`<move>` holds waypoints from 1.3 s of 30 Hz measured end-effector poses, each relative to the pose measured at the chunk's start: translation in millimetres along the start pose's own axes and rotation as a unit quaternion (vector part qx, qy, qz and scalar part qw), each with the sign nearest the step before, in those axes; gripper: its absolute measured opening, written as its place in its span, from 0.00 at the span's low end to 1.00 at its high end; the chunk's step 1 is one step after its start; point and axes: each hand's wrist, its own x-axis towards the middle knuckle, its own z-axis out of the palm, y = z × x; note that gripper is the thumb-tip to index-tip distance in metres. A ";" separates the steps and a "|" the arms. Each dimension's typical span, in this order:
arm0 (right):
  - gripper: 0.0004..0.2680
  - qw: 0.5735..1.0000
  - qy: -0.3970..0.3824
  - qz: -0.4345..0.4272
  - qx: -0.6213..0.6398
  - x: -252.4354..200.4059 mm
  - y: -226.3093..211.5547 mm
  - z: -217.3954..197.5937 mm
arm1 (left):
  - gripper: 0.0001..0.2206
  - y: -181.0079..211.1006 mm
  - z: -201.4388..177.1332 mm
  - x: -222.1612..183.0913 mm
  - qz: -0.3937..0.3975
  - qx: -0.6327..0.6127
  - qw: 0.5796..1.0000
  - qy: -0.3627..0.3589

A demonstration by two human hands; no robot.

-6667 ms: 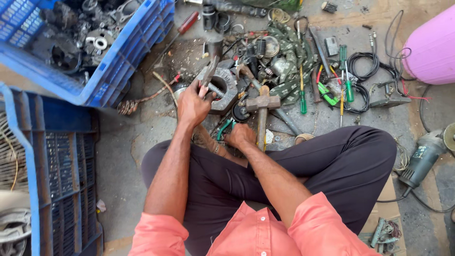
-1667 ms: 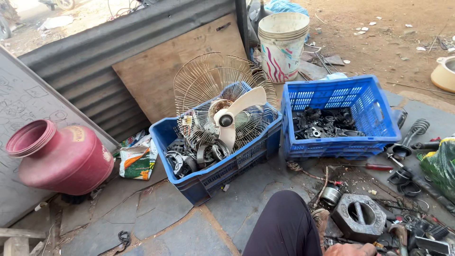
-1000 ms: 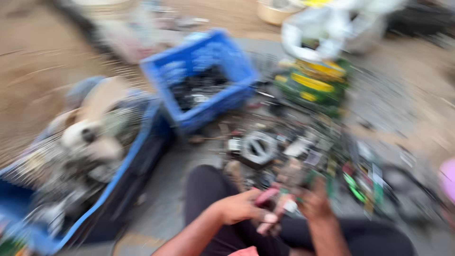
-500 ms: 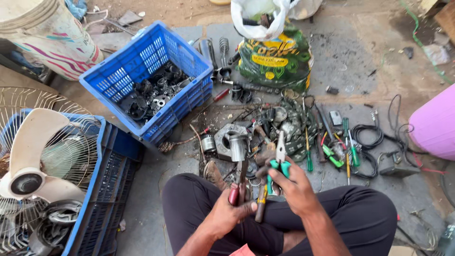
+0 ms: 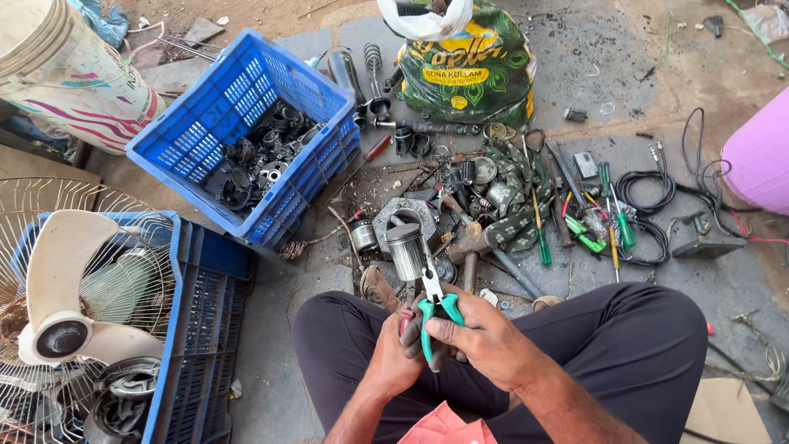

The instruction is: The person sits on the floor and uses a hammer, screwdriver, and pliers to disassemble and adjust a cylindrical mechanical component. They repeatedly strike the part with a hammer, pry with a screwdriver, and manipulate small pieces with pliers.

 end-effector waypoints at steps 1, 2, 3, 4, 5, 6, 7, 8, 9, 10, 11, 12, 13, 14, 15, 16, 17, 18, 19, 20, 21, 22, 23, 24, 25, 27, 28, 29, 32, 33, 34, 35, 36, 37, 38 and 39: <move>0.12 1.000 0.002 -0.001 0.010 0.4 -0.2 1.1 | 0.02 1.7 1.0 -0.6 -0.001 -0.021 1.000 -0.009; 0.12 1.000 0.004 -0.001 0.020 0.6 0.4 2.8 | 0.02 3.7 1.4 -1.2 -0.001 -0.043 0.999 -0.019; 0.12 1.000 0.013 -0.004 0.016 0.2 1.0 4.3 | 0.05 5.5 1.4 -2.1 -0.001 -0.065 0.998 -0.028; 0.12 1.000 0.021 -0.007 0.012 0.3 0.6 4.8 | 0.05 7.3 1.5 -2.2 -0.001 -0.055 0.998 -0.026; 0.12 1.000 0.029 -0.010 0.007 0.2 0.1 4.7 | 0.06 8.6 1.5 -2.4 -0.002 -0.044 0.999 -0.024; 0.12 0.999 0.041 -0.006 -0.008 -0.7 -0.3 4.0 | 0.06 8.9 1.8 -3.5 -0.003 -0.034 0.999 -0.021; 0.12 0.998 0.052 -0.002 -0.024 -1.6 -0.9 2.7 | 0.05 8.7 2.2 -4.5 -0.005 -0.041 0.999 -0.017; 0.13 0.997 0.064 0.002 -0.039 -2.3 -1.7 1.6 | 0.04 8.2 2.5 -4.9 -0.006 -0.048 0.999 -0.012; 0.13 0.998 0.057 -0.005 -0.041 -2.8 -2.2 0.8 | 0.03 7.4 2.4 -5.3 -0.007 -0.055 0.998 -0.007; 0.13 0.998 0.050 -0.010 -0.041 -3.6 -1.8 0.9 | 0.03 6.2 1.8 -6.5 -0.019 -0.060 0.998 -0.008; 0.13 0.998 0.042 -0.015 -0.042 -3.9 -1.0 1.8 | 0.03 5.0 0.9 -7.5 -0.031 -0.066 0.997 -0.009; 0.13 1.000 0.025 -0.010 -0.011 -3.3 -0.1 3.4 | 0.04 4.3 -0.2 -7.8 -0.042 -0.071 0.997 -0.009; 0.12 1.000 0.007 -0.004 0.021 -2.5 1.1 5.4 | 0.04 4.0 -1.4 -8.2 -0.024 -0.065 0.998 -0.008; 0.12 0.999 -0.010 0.001 0.052 -1.8 2.4 7.3 | 0.04 4.1 -2.3 -8.2 -0.005 -0.059 0.998 -0.008; 0.12 0.999 -0.015 0.000 0.051 -0.8 3.7 9.0 | 0.05 4.5 -2.8 -8.4 0.013 -0.053 0.998 -0.008; 0.12 0.999 -0.019 -0.001 0.050 0.4 4.5 10.0 | 0.04 5.5 -2.8 -9.0 0.000 -0.060 0.998 -0.012; 0.12 0.999 -0.023 -0.003 0.049 1.3 5.2 10.7 | 0.03 6.9 -2.8 -9.9 -0.012 -0.067 0.998 -0.016; 0.12 0.999 -0.016 0.008 0.050 2.4 5.4 11.0 | 0.03 8.6 -3.3 -10.2 -0.025 -0.073 0.997 -0.019; 0.12 0.998 -0.009 0.018 0.051 3.6 5.5 11.0 | 0.04 10.5 -3.8 -10.6 -0.020 -0.049 0.998 -0.018; 0.12 0.998 -0.002 0.030 0.052 4.4 5.9 11.2 | 0.05 12.1 -4.3 -11.5 -0.015 -0.025 0.999 -0.016; 0.12 0.998 -0.011 0.020 0.056 4.8 6.1 11.2 | 0.06 13.5 -5.0 -12.2 -0.011 -0.001 1.000 -0.014; 0.12 0.998 -0.020 0.009 0.059 5.2 6.1 10.7 | 0.06 14.6 -5.6 -12.0 -0.009 -0.011 1.000 -0.020; 0.12 0.998 -0.029 -0.001 0.063 5.3 5.9 10.3 | 0.06 15.4 -6.3 -11.7 -0.007 -0.021 0.999 -0.026; 0.11 0.998 -0.018 0.004 0.053 5.1 5.9 9.7 | 0.05 15.8 -6.9 -11.8 -0.005 -0.032 0.999 -0.032; 0.11 0.999 -0.007 0.008 0.044 4.9 5.7 9.0 | 0.05 16.0 -7.7 -11.7 -0.005 -0.027 0.999 -0.031; 0.12 1.000 0.009 0.021 0.011 4.1 4.7 6.7 | 0.04 16.6 -9.3 -11.4 -0.005 -0.017 0.999 -0.029; 0.12 0.999 0.014 0.028 -0.012 4.5 3.2 4.5 | 0.03 17.7 -9.8 -10.2 -0.011 -0.017 1.000 -0.018; 0.12 0.999 0.019 0.035 -0.036 4.9 1.7 2.2 | 0.03 19.1 -10.2 -9.0 -0.017 -0.017 1.000 -0.007; 0.12 0.998 -0.036 0.033 0.050 6.0 -0.2 -3.8 | 0.03 25.0 -11.6 -9.9 -0.027 -0.060 0.998 -0.007; 0.12 0.997 -0.027 0.041 0.055 6.1 0.3 -5.2 | 0.02 26.9 -12.6 -10.6 -0.029 -0.082 0.996 -0.012; 0.12 0.997 -0.019 0.048 0.059 6.1 1.1 -6.4 | 0.02 28.6 -13.5 -10.7 -0.030 -0.052 0.998 -0.003; 0.12 0.996 -0.011 0.056 0.064 5.9 2.4 -7.2 | 0.02 29.8 -14.7 -10.9 -0.030 -0.022 0.999 0.006; 0.11 0.997 -0.007 0.048 0.064 6.4 4.2 -7.4 | 0.03 30.3 -16.0 -10.7 -0.030 0.007 0.999 0.015; 0.10 0.997 -0.003 0.039 0.064 7.1 6.6 -7.2 | 0.05 29.7 -17.0 -10.0 -0.030 0.060 0.997 0.030; 0.10 0.997 0.001 0.031 0.064 7.6 9.4 -7.1 | 0.08 27.9 -17.4 -8.6 -0.030 0.112 0.992 0.045; 0.09 0.998 0.014 0.022 0.059 8.1 12.3 -7.4 | 0.11 25.1 -17.3 -6.9 -0.030 0.164 0.984 0.061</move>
